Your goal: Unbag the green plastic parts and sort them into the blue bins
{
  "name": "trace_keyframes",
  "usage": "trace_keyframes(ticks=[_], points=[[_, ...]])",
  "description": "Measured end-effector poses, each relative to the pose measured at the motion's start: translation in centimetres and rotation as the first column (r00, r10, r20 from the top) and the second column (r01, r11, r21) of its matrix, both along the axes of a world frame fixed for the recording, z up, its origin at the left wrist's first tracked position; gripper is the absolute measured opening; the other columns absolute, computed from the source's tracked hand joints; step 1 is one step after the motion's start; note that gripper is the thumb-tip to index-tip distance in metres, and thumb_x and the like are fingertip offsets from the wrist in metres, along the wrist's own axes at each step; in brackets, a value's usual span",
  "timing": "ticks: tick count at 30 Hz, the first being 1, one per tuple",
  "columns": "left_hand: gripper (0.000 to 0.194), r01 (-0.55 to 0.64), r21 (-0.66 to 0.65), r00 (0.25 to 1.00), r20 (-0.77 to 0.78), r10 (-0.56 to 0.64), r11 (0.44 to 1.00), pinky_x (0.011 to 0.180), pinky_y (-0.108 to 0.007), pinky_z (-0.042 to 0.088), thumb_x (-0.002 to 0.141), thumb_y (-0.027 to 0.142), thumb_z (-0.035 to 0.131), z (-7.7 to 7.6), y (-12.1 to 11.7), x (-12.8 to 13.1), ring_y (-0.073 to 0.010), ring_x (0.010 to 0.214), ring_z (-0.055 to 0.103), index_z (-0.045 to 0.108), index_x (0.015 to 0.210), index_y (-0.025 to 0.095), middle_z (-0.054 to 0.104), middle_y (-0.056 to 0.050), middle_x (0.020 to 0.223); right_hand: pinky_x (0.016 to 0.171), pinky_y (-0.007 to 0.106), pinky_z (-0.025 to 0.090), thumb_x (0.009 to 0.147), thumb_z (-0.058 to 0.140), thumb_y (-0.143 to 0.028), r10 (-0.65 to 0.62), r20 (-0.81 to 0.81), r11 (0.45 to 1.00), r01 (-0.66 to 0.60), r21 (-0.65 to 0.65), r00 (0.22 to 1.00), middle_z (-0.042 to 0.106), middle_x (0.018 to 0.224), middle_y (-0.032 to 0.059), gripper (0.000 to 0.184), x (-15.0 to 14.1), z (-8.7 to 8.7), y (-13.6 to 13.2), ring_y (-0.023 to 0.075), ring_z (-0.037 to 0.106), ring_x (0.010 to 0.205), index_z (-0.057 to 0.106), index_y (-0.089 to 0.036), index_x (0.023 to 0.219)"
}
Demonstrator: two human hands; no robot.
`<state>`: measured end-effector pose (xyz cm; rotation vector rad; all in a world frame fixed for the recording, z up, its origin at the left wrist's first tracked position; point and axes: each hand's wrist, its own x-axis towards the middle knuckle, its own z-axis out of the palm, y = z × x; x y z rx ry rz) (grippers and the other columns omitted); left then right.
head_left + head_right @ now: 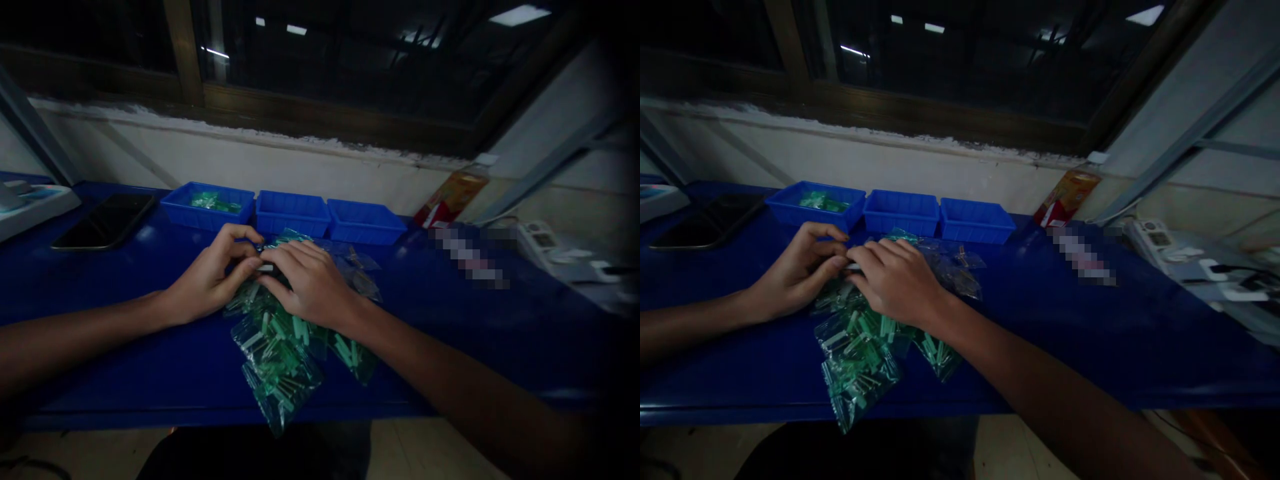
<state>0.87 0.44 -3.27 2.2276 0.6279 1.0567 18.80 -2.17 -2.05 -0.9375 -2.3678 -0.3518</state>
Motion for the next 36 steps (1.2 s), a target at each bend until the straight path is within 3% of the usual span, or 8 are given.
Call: trace_keyframes(ticks=[6,11,16,27,31,36], points=[[0.018,-0.093,0.092,0.992,-0.077,0.100,0.991,0.059,-0.020,0.043,0.086,0.020,0.043,0.1,0.1,-0.5,-0.0100,0.067,0.056,0.039,0.103,0.016,0.057,0.000,0.074,0.067,0.028,0.034,0.088,0.039,-0.032,-0.022,0.033,1.000,0.022,0.015,0.999,0.058,0.078,0.0039,0.024,0.3,0.1,0.1,0.0152,0.048,0.075,0.056,-0.015,0.089],[0.019,-0.127,0.075,0.981,-0.136,0.137,0.989,0.056,-0.019,0.044,0.087,0.024,0.041,0.3,0.0,-0.5,-0.0098,0.063,0.057,0.041,0.104,0.015,0.059,0.000,0.073,0.064,0.028,0.031,0.086,0.042,-0.033,-0.041,0.012,0.998,0.040,0.040,0.999,0.055,0.070,0.0029,0.024,0.5,0.4,-0.1,0.0147,0.045,0.069,0.060,-0.017,0.083],[0.022,-0.051,0.127,0.982,-0.173,0.072,0.991,0.063,-0.021,0.046,0.083,0.027,0.049,0.6,0.1,-0.5,-0.0121,0.073,0.059,0.049,0.101,0.015,0.061,-0.004,0.085,0.063,0.027,0.031,0.088,0.037,-0.031,-0.081,-0.071,0.996,0.077,-0.051,0.994,0.052,0.063,0.0022,0.034,0.7,0.6,-0.2,0.0121,0.044,0.063,0.057,-0.015,0.066],[0.021,-0.120,0.163,0.951,-0.264,0.161,0.979,0.054,-0.019,0.042,0.085,0.032,0.045,1.0,-0.1,-0.5,-0.0110,0.065,0.057,0.052,0.094,0.015,0.062,-0.002,0.077,0.066,0.026,0.033,0.089,0.036,-0.034,-0.033,-0.096,0.985,0.015,-0.174,0.995,0.054,0.066,0.0017,0.032,0.6,0.5,0.1,0.0116,0.047,0.064,0.055,-0.015,0.073],[0.020,-0.115,0.158,0.947,-0.280,0.157,0.981,0.054,-0.019,0.041,0.085,0.030,0.043,0.9,0.0,-0.4,-0.0116,0.066,0.057,0.052,0.094,0.014,0.062,-0.003,0.078,0.065,0.026,0.032,0.087,0.038,-0.044,-0.047,-0.029,0.992,0.043,-0.122,0.998,0.057,0.069,0.0020,0.035,0.7,0.6,0.1,0.0121,0.048,0.065,0.055,-0.015,0.079],[0.019,-0.056,0.179,0.944,-0.312,0.111,0.982,0.056,-0.019,0.040,0.088,0.026,0.038,0.9,0.1,-0.5,-0.0096,0.061,0.055,0.052,0.091,0.014,0.059,0.000,0.072,0.062,0.027,0.028,0.089,0.032,-0.047,-0.104,0.158,0.994,0.098,0.040,0.982,0.057,0.067,0.0029,0.041,0.7,0.7,-0.1,0.0134,0.048,0.065,0.056,-0.015,0.075]])
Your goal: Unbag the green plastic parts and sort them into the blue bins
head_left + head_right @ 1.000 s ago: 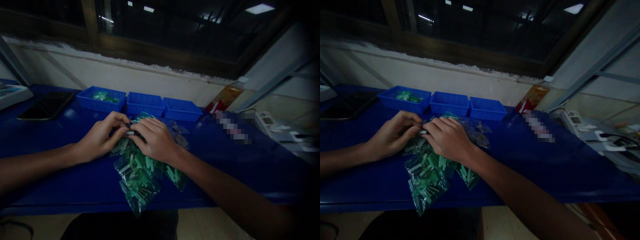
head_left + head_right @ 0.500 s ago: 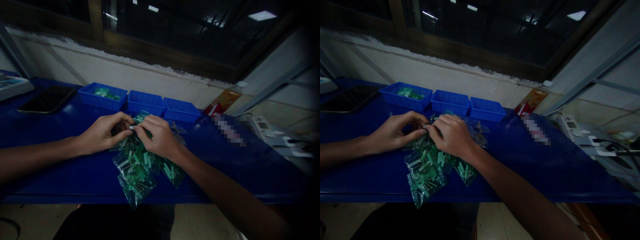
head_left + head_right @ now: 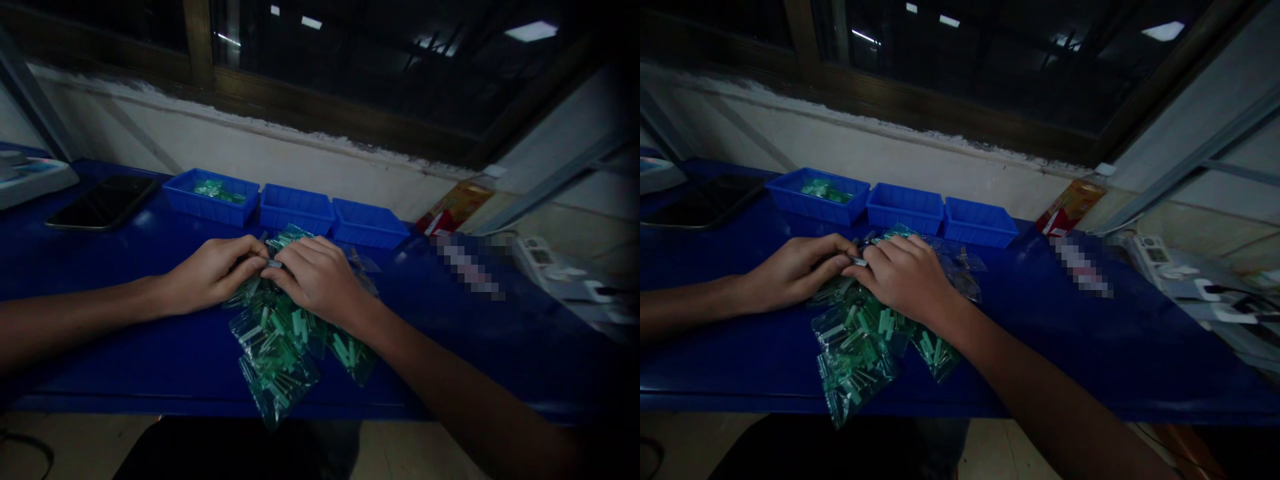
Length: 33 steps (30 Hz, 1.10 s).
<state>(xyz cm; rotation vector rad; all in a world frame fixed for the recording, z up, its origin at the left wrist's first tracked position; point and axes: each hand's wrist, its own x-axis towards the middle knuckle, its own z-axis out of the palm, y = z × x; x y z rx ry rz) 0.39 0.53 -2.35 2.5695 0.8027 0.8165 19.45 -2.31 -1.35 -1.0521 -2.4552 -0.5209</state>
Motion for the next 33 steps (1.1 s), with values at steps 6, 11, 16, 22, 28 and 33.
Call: trace_keyframes(ticks=[6,11,16,22,28,33], points=[[0.020,0.031,0.041,0.999,-0.018,-0.030,0.999,0.061,-0.019,0.042,0.089,0.024,0.035,0.14,-0.15,-0.17,-0.0103,0.065,0.055,0.052,0.089,0.014,0.058,0.000,0.074,0.060,0.029,0.024,0.089,0.030,-0.046,-0.024,0.064,0.996,0.018,0.091,0.998,0.058,0.063,0.0026,0.044,-0.54,0.02,-0.55,0.0141,0.048,0.063,0.056,-0.016,0.071],[0.017,0.102,0.047,0.995,-0.010,-0.102,0.994,0.067,-0.020,0.043,0.087,0.023,0.039,0.15,-0.23,-0.29,-0.0118,0.076,0.057,0.051,0.096,0.015,0.061,-0.002,0.085,0.060,0.028,0.025,0.090,0.030,-0.045,-0.042,0.040,0.997,0.039,0.073,0.998,0.058,0.062,0.0021,0.044,-0.47,0.08,-0.68,0.0136,0.048,0.062,0.058,-0.016,0.071],[0.016,0.094,0.070,0.995,-0.035,-0.092,0.993,0.067,-0.022,0.043,0.088,0.024,0.039,0.04,-0.19,-0.34,-0.0130,0.074,0.057,0.052,0.093,0.016,0.060,-0.003,0.082,0.061,0.028,0.026,0.091,0.029,-0.042,-0.031,0.053,1.000,0.030,0.008,0.998,0.059,0.066,0.0026,0.043,-0.42,0.24,-0.87,0.0134,0.050,0.064,0.058,-0.016,0.073],[0.015,0.073,0.083,0.997,-0.045,-0.069,0.994,0.066,-0.023,0.044,0.088,0.022,0.038,0.06,-0.25,-0.31,-0.0127,0.073,0.056,0.051,0.094,0.016,0.060,-0.003,0.081,0.059,0.029,0.026,0.091,0.032,-0.038,-0.036,0.038,0.999,0.035,0.018,0.999,0.058,0.061,0.0019,0.041,-0.65,0.28,-0.82,0.0137,0.050,0.061,0.058,-0.016,0.068],[0.016,0.083,0.121,0.995,-0.056,-0.077,0.989,0.065,-0.022,0.044,0.088,0.021,0.037,-0.15,-0.11,-0.32,-0.0125,0.073,0.056,0.051,0.095,0.016,0.059,-0.003,0.081,0.057,0.028,0.028,0.091,0.032,-0.035,0.013,-0.033,1.000,-0.014,-0.024,0.999,0.056,0.057,0.0008,0.041,-0.66,0.12,-0.64,0.0122,0.049,0.057,0.057,-0.016,0.064],[0.017,0.030,0.098,0.999,-0.027,-0.027,0.995,0.063,-0.022,0.044,0.088,0.023,0.035,-0.21,-0.05,-0.40,-0.0123,0.071,0.057,0.050,0.095,0.016,0.059,-0.003,0.079,0.060,0.027,0.032,0.091,0.030,-0.031,-0.009,-0.152,0.993,-0.009,-0.117,0.988,0.058,0.062,0.0017,0.037,-0.21,0.30,-0.49,0.0122,0.051,0.060,0.055,-0.016,0.068]])
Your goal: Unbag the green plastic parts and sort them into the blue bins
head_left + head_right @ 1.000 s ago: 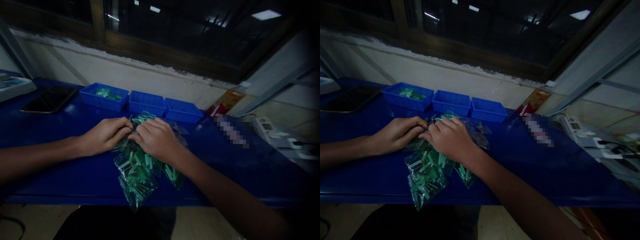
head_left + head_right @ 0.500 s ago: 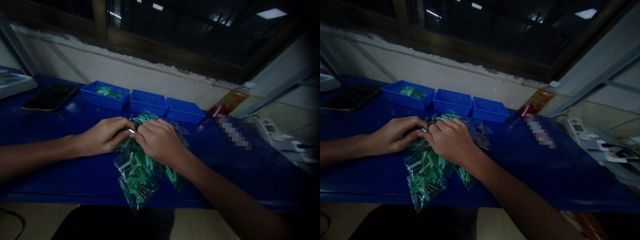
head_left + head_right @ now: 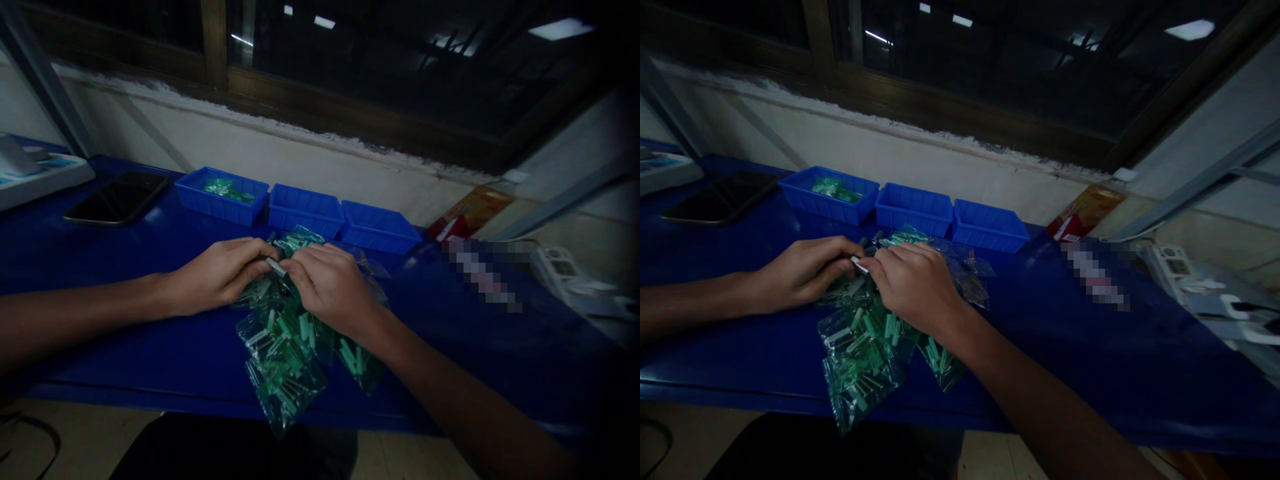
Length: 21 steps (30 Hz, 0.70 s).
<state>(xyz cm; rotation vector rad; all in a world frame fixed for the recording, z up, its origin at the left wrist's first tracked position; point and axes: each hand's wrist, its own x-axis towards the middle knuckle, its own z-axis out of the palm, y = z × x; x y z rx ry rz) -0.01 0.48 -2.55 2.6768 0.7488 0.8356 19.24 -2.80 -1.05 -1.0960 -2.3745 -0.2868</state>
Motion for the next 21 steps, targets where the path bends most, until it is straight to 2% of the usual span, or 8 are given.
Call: trace_keyframes(ticks=[3,5,8,11,16,21], points=[[0.018,-0.054,-0.045,0.998,0.028,0.056,0.998,0.060,-0.019,0.043,0.089,0.023,0.034,0.18,-0.03,-0.03,-0.0106,0.065,0.056,0.049,0.094,0.016,0.058,0.000,0.074,0.063,0.027,0.035,0.086,0.041,-0.038,0.011,-0.061,0.999,-0.013,-0.038,0.998,0.060,0.072,0.0022,0.025,0.18,0.16,0.09,0.0130,0.052,0.065,0.054,-0.016,0.085],[0.018,-0.051,-0.067,0.998,0.038,0.054,0.996,0.059,-0.018,0.042,0.089,0.023,0.033,0.32,-0.04,-0.01,-0.0095,0.062,0.056,0.049,0.092,0.015,0.057,0.001,0.070,0.066,0.028,0.036,0.083,0.048,-0.038,0.018,-0.042,0.999,-0.019,-0.027,0.999,0.060,0.078,0.0031,0.024,0.14,0.22,0.04,0.0142,0.053,0.070,0.052,-0.016,0.092],[0.021,-0.034,-0.074,0.999,0.029,0.037,0.997,0.058,-0.018,0.041,0.089,0.023,0.032,0.46,0.00,0.09,-0.0091,0.060,0.055,0.051,0.087,0.014,0.056,0.001,0.068,0.066,0.028,0.035,0.085,0.045,-0.030,0.015,0.044,1.000,-0.016,0.011,0.999,0.059,0.078,0.0037,0.016,-0.04,0.27,-0.18,0.0149,0.052,0.073,0.053,-0.016,0.087],[0.024,-0.056,-0.069,0.998,0.011,0.057,0.996,0.057,-0.019,0.040,0.089,0.027,0.034,0.44,0.01,0.17,-0.0097,0.059,0.054,0.053,0.083,0.014,0.056,0.001,0.067,0.064,0.028,0.034,0.086,0.041,-0.032,-0.019,0.074,0.999,0.016,0.034,0.997,0.057,0.073,0.0035,0.022,-0.17,0.30,-0.36,0.0145,0.050,0.069,0.054,-0.017,0.078],[0.025,-0.035,-0.105,0.996,0.074,0.043,0.994,0.048,-0.017,0.038,0.085,0.031,0.045,0.23,-0.20,0.08,-0.0082,0.054,0.051,0.050,0.103,0.014,0.057,0.002,0.068,0.063,0.027,0.034,0.089,0.034,-0.031,-0.035,0.021,0.999,0.036,-0.029,0.999,0.055,0.072,0.0038,0.029,-0.16,0.24,-0.19,0.0128,0.047,0.066,0.053,-0.016,0.072],[0.020,-0.066,-0.047,0.996,0.057,0.069,0.997,0.052,-0.017,0.039,0.086,0.029,0.043,0.46,-0.27,0.05,-0.0081,0.058,0.052,0.054,0.094,0.015,0.060,0.000,0.073,0.065,0.027,0.037,0.089,0.035,-0.031,0.011,-0.064,0.994,-0.017,-0.108,0.998,0.056,0.073,0.0034,0.025,-0.26,0.11,-0.11,0.0129,0.049,0.068,0.051,-0.016,0.077]])
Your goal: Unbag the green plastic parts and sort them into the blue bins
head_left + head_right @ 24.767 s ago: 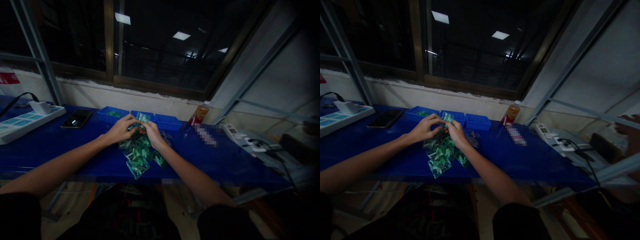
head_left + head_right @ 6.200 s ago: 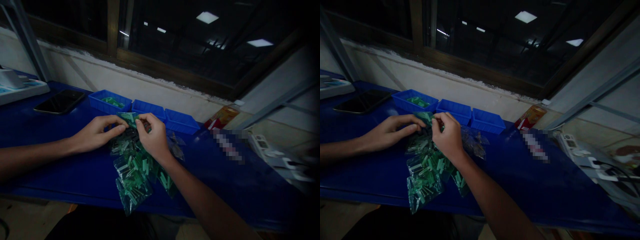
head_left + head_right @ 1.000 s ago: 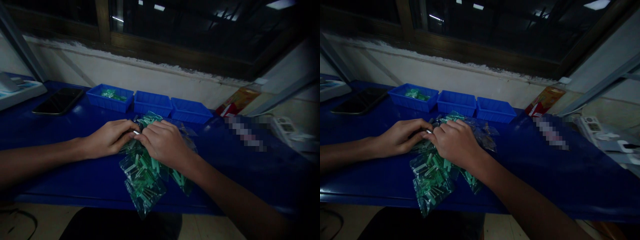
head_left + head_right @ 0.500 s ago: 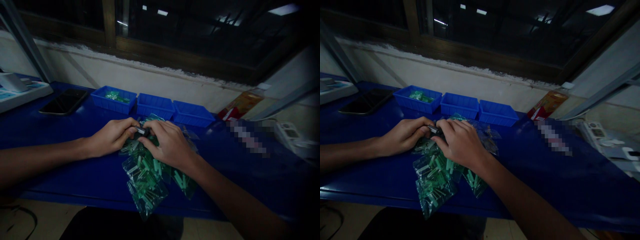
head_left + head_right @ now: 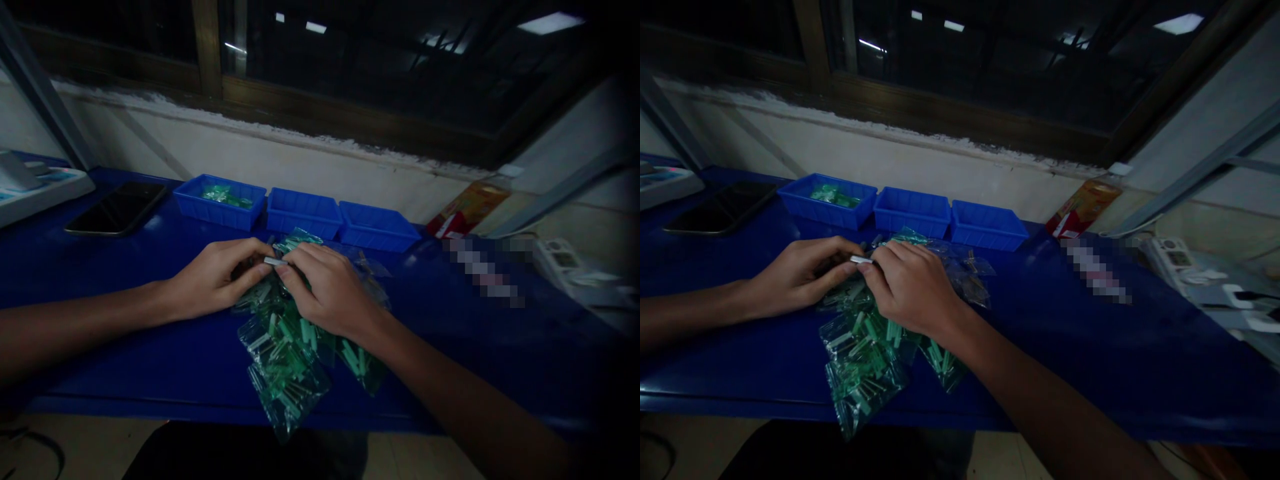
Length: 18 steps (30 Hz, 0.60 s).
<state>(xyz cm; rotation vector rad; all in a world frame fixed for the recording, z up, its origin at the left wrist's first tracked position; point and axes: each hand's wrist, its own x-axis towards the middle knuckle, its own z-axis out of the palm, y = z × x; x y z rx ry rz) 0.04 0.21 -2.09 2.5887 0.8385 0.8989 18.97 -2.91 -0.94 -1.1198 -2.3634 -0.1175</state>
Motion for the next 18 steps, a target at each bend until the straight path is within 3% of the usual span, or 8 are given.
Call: trace_keyframes(ticks=[4,7,12,18], points=[[0.025,-0.014,-0.008,0.999,-0.034,0.014,1.000,0.056,-0.018,0.039,0.088,0.030,0.038,0.33,0.07,0.09,-0.0091,0.059,0.053,0.056,0.083,0.013,0.058,0.001,0.067,0.070,0.027,0.040,0.084,0.045,-0.031,0.011,-0.071,1.000,-0.012,-0.024,0.997,0.059,0.083,0.0037,0.018,-0.04,-0.06,-0.21,0.0138,0.053,0.074,0.049,-0.017,0.095],[0.027,-0.006,-0.029,0.999,-0.051,0.004,1.000,0.056,-0.018,0.040,0.088,0.031,0.037,0.29,0.13,0.09,-0.0091,0.059,0.053,0.056,0.081,0.013,0.057,0.001,0.066,0.071,0.028,0.040,0.085,0.044,-0.026,0.004,-0.031,1.000,-0.005,-0.023,1.000,0.059,0.084,0.0045,0.013,-0.02,-0.06,-0.22,0.0142,0.054,0.075,0.050,-0.017,0.092],[0.026,-0.011,-0.065,1.000,0.028,0.013,0.998,0.050,-0.016,0.040,0.085,0.030,0.045,-0.20,0.20,-0.01,-0.0072,0.054,0.052,0.049,0.105,0.014,0.058,0.001,0.071,0.071,0.029,0.040,0.088,0.037,-0.029,-0.023,-0.026,1.000,0.023,-0.020,0.999,0.060,0.081,0.0062,0.020,0.00,-0.09,0.09,0.0152,0.055,0.076,0.051,-0.015,0.086],[0.018,-0.025,0.010,0.999,0.021,0.025,1.000,0.052,-0.016,0.040,0.085,0.027,0.044,-0.16,0.13,-0.10,-0.0076,0.059,0.055,0.053,0.096,0.015,0.061,0.001,0.076,0.067,0.026,0.040,0.088,0.037,-0.031,0.016,-0.068,0.999,-0.019,-0.038,0.998,0.059,0.077,0.0043,0.021,-0.09,-0.12,0.03,0.0133,0.054,0.072,0.051,-0.016,0.084]])
